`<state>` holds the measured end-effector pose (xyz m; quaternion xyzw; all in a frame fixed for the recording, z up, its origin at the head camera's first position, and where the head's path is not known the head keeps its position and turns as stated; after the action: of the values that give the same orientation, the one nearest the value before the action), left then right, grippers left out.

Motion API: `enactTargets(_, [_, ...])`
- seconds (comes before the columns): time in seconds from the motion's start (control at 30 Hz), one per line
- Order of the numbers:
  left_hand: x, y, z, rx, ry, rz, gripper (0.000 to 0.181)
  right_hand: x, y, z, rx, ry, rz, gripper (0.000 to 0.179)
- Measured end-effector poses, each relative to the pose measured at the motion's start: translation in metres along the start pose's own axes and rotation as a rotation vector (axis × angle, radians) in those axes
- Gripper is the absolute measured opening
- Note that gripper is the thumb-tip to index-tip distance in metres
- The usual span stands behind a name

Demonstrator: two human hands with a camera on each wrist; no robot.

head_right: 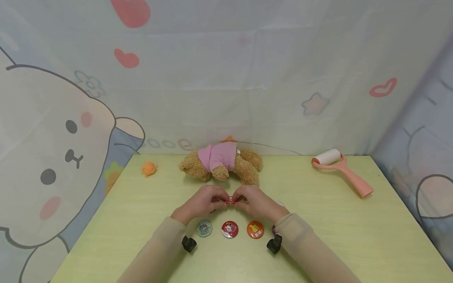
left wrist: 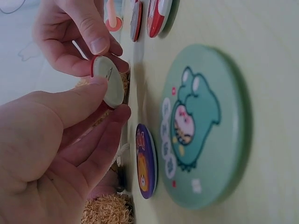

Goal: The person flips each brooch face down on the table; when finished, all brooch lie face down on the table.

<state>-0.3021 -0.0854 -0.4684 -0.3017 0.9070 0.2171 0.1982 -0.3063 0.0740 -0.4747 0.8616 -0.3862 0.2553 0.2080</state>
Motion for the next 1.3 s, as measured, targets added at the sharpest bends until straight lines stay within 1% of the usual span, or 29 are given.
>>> enactTargets(0.2, [0.000, -0.001, 0.000, -0.005, -0.049, -0.032, 0.010, -0.002, 0.000, 0.000, -0.005, 0.031, 0.009, 0.012])
enactTargets(0.47, [0.000, 0.000, -0.003, -0.038, -0.074, -0.067, 0.011, -0.002, -0.001, -0.003, -0.040, 0.026, 0.028, 0.010])
enactTargets(0.63, [-0.001, 0.001, -0.005, -0.059, -0.066, -0.063, 0.014, -0.001, -0.002, -0.004, -0.060, 0.037, 0.036, 0.010])
enactTargets(0.87, [-0.001, 0.003, -0.006, -0.070, -0.064, -0.067, 0.017, 0.000, -0.003, -0.007, -0.100, 0.063, 0.040, 0.010])
enactTargets(1.1, [-0.001, 0.003, -0.006, -0.077, -0.075, -0.061, 0.018, -0.001, -0.004, -0.009, -0.109, 0.065, 0.049, 0.011])
enactTargets(1.3, [0.000, 0.004, -0.006, -0.090, -0.041, -0.037, 0.017, -0.002, -0.004, -0.011, -0.114, 0.070, 0.047, 0.010])
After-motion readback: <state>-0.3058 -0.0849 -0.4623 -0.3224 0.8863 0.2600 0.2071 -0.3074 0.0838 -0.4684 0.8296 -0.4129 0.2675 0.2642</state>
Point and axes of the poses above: each hand's wrist, its own y-axis towards the middle knuckle, its own z-axis out of the palm, x = y × z, the point moved 6 cm from there along y, towards the middle knuckle, and after that the axes turned 9 degrees about z, right-handed, at the moved point
